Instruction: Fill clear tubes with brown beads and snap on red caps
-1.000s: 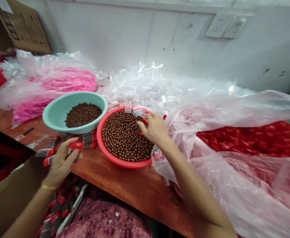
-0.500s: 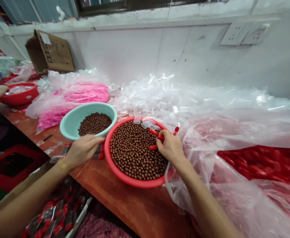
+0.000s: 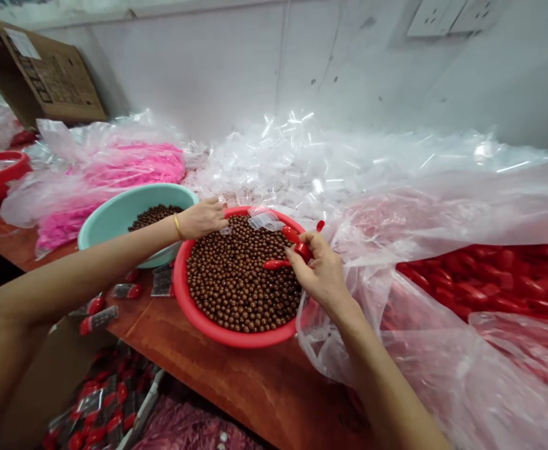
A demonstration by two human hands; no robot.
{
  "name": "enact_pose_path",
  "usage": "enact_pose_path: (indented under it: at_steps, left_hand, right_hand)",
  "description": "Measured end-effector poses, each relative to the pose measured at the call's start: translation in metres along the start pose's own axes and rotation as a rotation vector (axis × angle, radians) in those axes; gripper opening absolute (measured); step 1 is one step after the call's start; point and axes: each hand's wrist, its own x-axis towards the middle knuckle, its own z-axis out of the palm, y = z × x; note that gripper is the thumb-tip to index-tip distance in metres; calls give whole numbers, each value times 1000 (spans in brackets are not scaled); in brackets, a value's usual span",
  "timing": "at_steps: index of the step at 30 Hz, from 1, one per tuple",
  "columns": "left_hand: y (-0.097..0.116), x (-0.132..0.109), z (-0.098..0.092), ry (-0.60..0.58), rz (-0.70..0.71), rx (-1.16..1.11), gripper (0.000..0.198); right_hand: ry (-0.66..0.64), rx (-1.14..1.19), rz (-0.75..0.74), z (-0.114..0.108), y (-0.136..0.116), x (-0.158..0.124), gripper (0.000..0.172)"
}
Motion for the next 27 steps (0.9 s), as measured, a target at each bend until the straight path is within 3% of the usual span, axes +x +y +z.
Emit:
enact_pose_path:
  at_steps: [3, 7, 10, 13, 16, 20, 23, 27]
  left_hand:
    - [35, -14, -6, -107, -59, -178, 24]
    - [81, -6, 4, -150, -67, -248, 24]
    - [93, 6, 5, -277, -24, -208, 23]
    - [90, 4, 0, -313, -134, -322, 21]
    - [86, -6, -5, -185, -316, -668, 24]
    - [91, -19, -9, 32, -457, -1213, 32]
    - [101, -25, -10, 146, -535, -1432, 32]
    - [116, -32, -9, 268, -656, -1597, 28]
  right_hand:
    - [-11, 31, -2, 5, -1, -1, 17]
    - [-44, 75, -8, 8, -4, -7, 16]
    - [-47, 84, 15, 6, -8, -11, 17]
    - [-55, 147, 73, 4, -12, -14, 20]
    - [-70, 238, 120, 4, -17, -14, 23]
    - [-143, 428, 210, 7, -26, -13, 26]
    - [-194, 510, 281, 12, -31, -11, 32]
    - [-268, 444, 304, 20, -35, -8, 36]
